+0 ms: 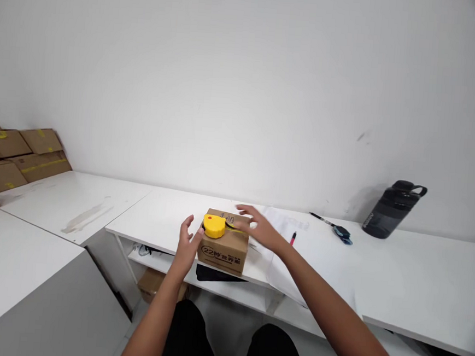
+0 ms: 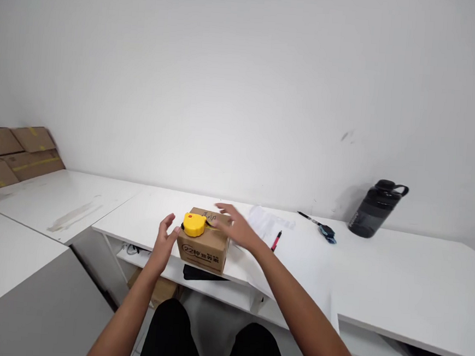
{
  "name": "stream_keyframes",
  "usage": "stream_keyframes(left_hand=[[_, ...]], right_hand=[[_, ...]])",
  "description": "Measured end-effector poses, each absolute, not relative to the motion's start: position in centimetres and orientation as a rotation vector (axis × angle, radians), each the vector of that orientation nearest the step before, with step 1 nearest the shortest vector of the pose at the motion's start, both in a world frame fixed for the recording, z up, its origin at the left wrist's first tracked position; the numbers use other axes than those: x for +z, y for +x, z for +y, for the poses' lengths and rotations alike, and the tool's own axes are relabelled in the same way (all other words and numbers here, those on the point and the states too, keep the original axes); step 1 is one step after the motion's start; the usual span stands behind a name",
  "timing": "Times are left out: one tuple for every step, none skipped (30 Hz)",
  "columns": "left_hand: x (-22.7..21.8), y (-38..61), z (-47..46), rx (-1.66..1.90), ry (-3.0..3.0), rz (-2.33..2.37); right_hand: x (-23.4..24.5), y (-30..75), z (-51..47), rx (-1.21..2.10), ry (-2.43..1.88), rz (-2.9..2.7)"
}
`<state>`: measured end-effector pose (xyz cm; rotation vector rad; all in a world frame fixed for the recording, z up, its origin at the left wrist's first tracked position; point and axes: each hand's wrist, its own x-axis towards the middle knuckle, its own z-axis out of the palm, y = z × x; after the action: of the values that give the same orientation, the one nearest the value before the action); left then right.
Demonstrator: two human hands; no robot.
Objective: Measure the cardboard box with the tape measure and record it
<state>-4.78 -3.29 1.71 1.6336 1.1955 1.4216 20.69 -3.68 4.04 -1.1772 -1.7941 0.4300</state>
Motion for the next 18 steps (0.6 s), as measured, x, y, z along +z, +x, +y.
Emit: stream_keyframes(left_hand=[[1.3,-4.6,-2.7,1.360,1.608,1.149],[0.8,-4.4,-2.5,1.327,1.589,1.108],[0.2,-4.1,-2.5,1.316,1.576,1.078],[-0.3,-3.8,-2.7,1.317,1.567,1.061],[-0.9,-3.6,-2.9,1.320,1.562,1.063],[-1.3,-3.5,-3.1,1.319,1.563,1.081],[-1.6,-3.4,-3.2,1.314,1.573,1.107],[-1.8,-3.4,-3.2,1.306,1.589,1.137],[-1.9,-3.4,-3.1,1.299,1.609,1.164],[-1.9,-3.4,-2.8,1.304,1.630,1.183],[-1.9,-3.3,-2.5,1.317,1.657,1.183],[-1.9,-3.3,-2.2,1.334,1.681,1.168],[-1.8,-3.2,-1.9,1.348,1.697,1.147],[-1.8,-3.1,-1.7,1.355,1.706,1.125],[-1.8,-3.0,-1.6,1.352,1.708,1.110],[-1.9,-2.9,-1.5,1.346,1.699,1.109],[-1.9,-2.8,-1.6,1.338,1.679,1.122],[-2.0,-2.7,-1.7,1.333,1.654,1.144]], right_hand=[[4.8,18.6,-4.1,0.416,-1.118,-1.978],[5.4,16.8,-4.3,0.371,-1.106,-2.092],[5.7,15.3,-4.4,0.318,-1.119,-2.145],[5.9,14.1,-4.3,0.276,-1.151,-2.145],[6.0,13.3,-4.1,0.265,-1.190,-2.100],[6.1,12.8,-3.9,0.298,-1.218,-2.035],[6.1,12.5,-3.5,0.375,-1.233,-1.967],[6.3,12.4,-3.2,0.476,-1.241,-1.907],[6.4,12.3,-2.8,0.575,-1.240,-1.860],[6.6,12.3,-2.4,0.652,-1.235,-1.831],[6.8,12.2,-2.1,0.699,-1.230,-1.820],[6.9,12.1,-1.7,0.713,-1.229,-1.818],[7.1,12.0,-1.4,0.703,-1.234,-1.822],[7.2,11.8,-1.2,0.684,-1.244,-1.826],[7.3,11.6,-1.0,0.672,-1.256,-1.832],[7.4,11.5,-0.9,0.670,-1.268,-1.842],[7.5,11.4,-0.8,0.673,-1.278,-1.855],[7.7,11.4,-0.9,0.674,-1.291,-1.866]])
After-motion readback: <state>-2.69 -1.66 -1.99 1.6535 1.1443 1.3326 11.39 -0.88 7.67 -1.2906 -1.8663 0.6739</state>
